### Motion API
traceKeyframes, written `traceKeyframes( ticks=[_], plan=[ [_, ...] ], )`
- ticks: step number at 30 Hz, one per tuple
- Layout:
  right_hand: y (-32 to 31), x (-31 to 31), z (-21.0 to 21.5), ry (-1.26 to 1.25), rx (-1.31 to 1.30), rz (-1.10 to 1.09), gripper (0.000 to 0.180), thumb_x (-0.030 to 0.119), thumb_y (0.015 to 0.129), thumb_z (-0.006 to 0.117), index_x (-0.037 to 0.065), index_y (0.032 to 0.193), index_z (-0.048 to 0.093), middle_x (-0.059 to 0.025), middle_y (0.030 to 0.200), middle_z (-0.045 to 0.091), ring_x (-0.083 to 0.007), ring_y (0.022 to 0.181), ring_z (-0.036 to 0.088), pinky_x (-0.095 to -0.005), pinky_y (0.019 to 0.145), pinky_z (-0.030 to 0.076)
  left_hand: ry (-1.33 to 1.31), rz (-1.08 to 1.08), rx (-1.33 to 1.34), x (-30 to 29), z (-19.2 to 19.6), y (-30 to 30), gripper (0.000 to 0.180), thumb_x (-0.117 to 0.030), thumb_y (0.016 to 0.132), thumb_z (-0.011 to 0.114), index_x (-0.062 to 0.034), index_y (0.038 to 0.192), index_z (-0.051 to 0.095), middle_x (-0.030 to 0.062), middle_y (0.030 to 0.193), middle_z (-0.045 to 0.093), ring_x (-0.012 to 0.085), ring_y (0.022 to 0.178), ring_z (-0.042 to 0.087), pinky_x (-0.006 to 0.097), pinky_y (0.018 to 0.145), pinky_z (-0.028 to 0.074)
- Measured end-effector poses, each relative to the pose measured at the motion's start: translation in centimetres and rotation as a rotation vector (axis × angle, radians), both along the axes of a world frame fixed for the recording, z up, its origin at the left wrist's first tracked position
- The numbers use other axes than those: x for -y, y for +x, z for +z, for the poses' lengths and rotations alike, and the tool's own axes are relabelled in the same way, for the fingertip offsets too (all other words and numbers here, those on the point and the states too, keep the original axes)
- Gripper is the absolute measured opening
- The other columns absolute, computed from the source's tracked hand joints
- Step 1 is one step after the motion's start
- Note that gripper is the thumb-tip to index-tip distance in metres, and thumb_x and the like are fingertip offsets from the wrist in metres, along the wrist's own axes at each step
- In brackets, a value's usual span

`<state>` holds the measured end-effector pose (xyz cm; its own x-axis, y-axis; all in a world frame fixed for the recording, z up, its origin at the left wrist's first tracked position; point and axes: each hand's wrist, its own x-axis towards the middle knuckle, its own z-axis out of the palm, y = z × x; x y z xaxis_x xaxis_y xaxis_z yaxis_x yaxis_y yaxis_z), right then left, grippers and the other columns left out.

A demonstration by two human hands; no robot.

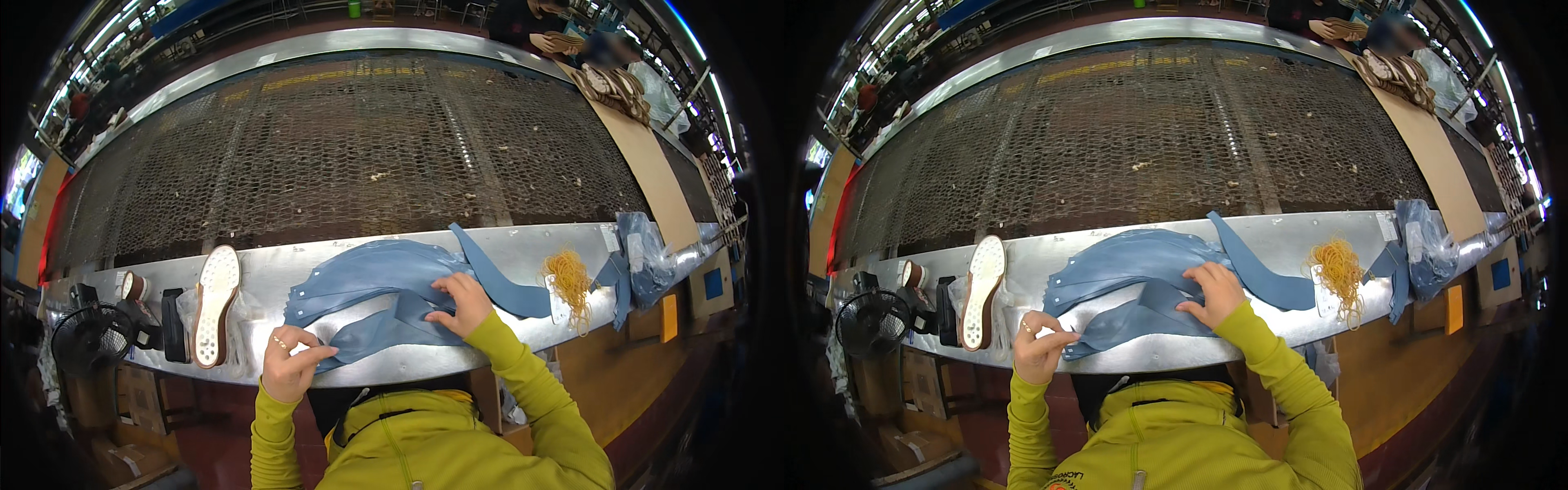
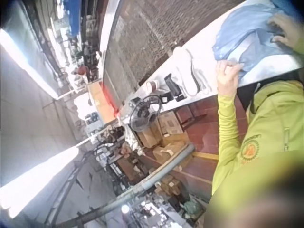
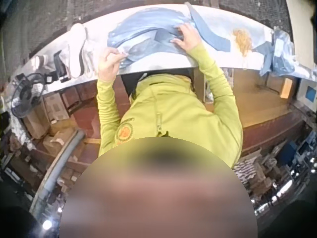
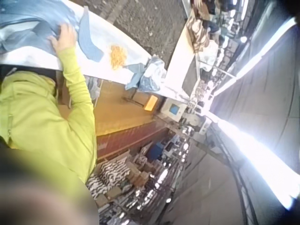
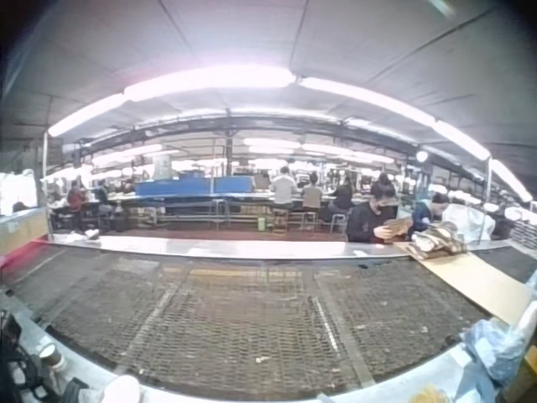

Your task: The person unpacks a plastic bag containing blue fabric pieces on a metal workbench. They remove the pieces one by one, unfold them, and arrange them in a neat stack. The person then picks up a small white paper tag and folds it.

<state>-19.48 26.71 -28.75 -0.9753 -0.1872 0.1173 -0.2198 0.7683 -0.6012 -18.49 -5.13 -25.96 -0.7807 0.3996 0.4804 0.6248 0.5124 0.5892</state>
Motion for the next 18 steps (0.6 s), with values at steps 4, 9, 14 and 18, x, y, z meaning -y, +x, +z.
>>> traceKeyframes(
  ticks=[4, 9, 14, 18],
  plan=[
    [2.4, -1.9, 0.2, 0.172, -0.117, -0.203, 0.052, 0.02, 0.067, 0.079, 0.008, 0.112, 0.058, -0.0109, 0.108, 0.055, -0.0315, 0.103, 0.051, -0.0411, 0.089, 0.04, 0.053, 0.173, 0.078, 0.1, -0.9, -0.3, 0.016, 0.007, 0.071, 0.068, -0.0032, 0.084, 0.069, 0.0083, 0.075, 0.056, 0.0219, 0.07, 0.055, 0.03, 0.063, 0.043],
    [5.2, -6.7, -1.2, 0.349, -0.08, -0.389, 0.056, 0.024, 0.069, 0.078, 0.01, 0.12, 0.057, -0.0123, 0.115, 0.052, -0.0315, 0.109, 0.046, -0.0435, 0.09, 0.035, 0.138, 0.255, 0.248, 0.4, -2.4, -1.1, 0.007, 0.001, 0.078, 0.067, 0.0013, 0.084, 0.066, 0.0105, 0.076, 0.059, 0.0203, 0.069, 0.057, 0.029, 0.064, 0.044],
    [6.8, -9.2, -3.0, 0.407, 0.093, -0.615, 0.062, 0.037, 0.07, 0.077, 0.013, 0.123, 0.055, -0.012, 0.115, 0.052, -0.029, 0.11, 0.046, -0.0446, 0.092, 0.031, 0.141, 0.244, 0.255, 0.2, -3.0, -1.8, 0.007, 0.001, 0.077, 0.067, 0.0011, 0.084, 0.066, 0.0105, 0.076, 0.06, 0.0207, 0.069, 0.058, 0.029, 0.063, 0.045],
    [7.3, -10.4, -2.4, 0.386, 0.271, -0.736, 0.063, 0.04, 0.069, 0.078, 0.014, 0.121, 0.056, -0.0112, 0.113, 0.051, -0.0283, 0.109, 0.047, -0.0445, 0.093, 0.03, 0.119, 0.227, 0.238, 0.0, -2.4, -2.2, 0.008, 0.001, 0.077, 0.066, 0.0, 0.084, 0.067, 0.0108, 0.076, 0.059, 0.0229, 0.069, 0.058, 0.03, 0.062, 0.046]
  ],
)
